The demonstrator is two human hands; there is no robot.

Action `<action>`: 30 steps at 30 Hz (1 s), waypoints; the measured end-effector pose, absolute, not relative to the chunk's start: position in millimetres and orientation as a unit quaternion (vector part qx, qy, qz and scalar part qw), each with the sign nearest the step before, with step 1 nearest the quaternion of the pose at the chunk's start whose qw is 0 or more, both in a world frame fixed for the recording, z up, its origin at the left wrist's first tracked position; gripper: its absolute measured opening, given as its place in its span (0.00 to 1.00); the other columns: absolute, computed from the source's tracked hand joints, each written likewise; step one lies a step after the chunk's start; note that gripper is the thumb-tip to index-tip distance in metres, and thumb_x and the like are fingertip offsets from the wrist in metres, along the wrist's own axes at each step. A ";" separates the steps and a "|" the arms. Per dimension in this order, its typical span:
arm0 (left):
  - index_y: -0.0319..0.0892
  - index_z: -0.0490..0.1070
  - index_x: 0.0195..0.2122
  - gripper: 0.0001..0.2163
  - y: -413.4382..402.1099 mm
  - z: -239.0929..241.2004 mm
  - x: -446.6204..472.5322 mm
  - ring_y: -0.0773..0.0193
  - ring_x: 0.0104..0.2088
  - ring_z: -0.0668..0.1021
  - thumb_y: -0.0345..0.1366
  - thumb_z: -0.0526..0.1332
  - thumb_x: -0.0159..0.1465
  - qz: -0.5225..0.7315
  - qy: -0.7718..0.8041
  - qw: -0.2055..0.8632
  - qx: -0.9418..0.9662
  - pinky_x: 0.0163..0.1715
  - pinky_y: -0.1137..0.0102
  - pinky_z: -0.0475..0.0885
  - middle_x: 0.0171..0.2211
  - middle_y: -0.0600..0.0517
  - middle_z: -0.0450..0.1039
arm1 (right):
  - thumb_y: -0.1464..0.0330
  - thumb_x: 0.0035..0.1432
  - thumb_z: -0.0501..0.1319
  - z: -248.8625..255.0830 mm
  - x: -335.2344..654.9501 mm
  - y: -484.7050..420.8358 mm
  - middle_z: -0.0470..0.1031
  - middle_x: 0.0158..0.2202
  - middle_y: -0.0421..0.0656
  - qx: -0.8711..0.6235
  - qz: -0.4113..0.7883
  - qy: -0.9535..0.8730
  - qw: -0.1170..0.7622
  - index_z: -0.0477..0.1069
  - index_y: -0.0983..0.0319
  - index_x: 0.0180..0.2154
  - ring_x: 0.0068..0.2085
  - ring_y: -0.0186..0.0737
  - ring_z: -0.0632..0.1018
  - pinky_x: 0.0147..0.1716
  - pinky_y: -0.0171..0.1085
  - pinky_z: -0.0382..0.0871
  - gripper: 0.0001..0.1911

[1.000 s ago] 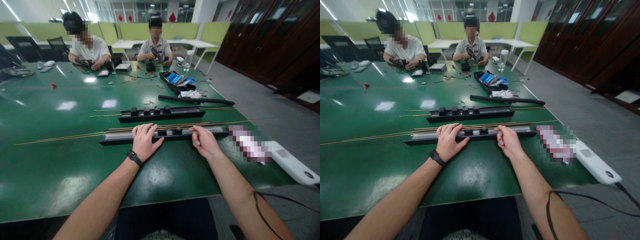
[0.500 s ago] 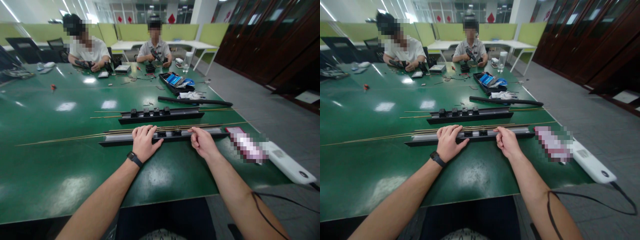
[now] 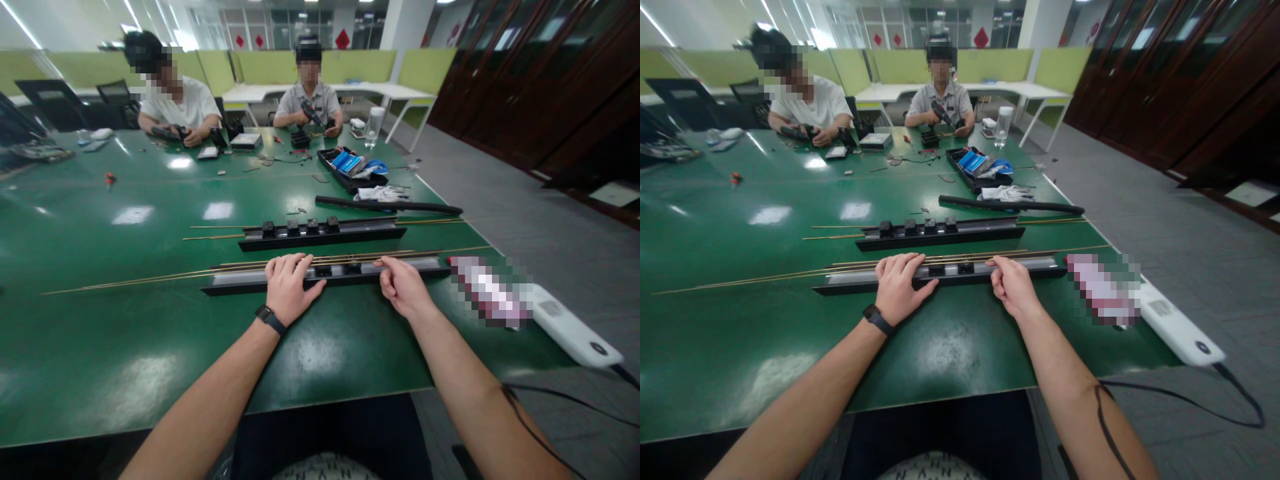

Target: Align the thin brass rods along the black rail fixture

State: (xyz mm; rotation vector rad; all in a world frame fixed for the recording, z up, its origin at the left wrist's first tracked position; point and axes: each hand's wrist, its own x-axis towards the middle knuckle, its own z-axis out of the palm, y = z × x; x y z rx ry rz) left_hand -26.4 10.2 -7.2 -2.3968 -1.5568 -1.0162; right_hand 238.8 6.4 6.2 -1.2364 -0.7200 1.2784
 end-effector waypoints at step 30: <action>0.48 0.72 0.58 0.23 9.5 -6.8 -26.2 0.48 0.57 0.75 0.50 0.66 0.64 -0.337 -0.515 0.053 -0.786 0.60 0.51 0.60 0.56 0.45 0.76 | 0.59 0.55 0.67 8.9 238.2 4.0 0.64 0.12 0.34 -0.533 0.549 -0.298 0.571 0.74 0.63 0.34 0.11 0.27 0.56 0.09 0.28 0.45 0.14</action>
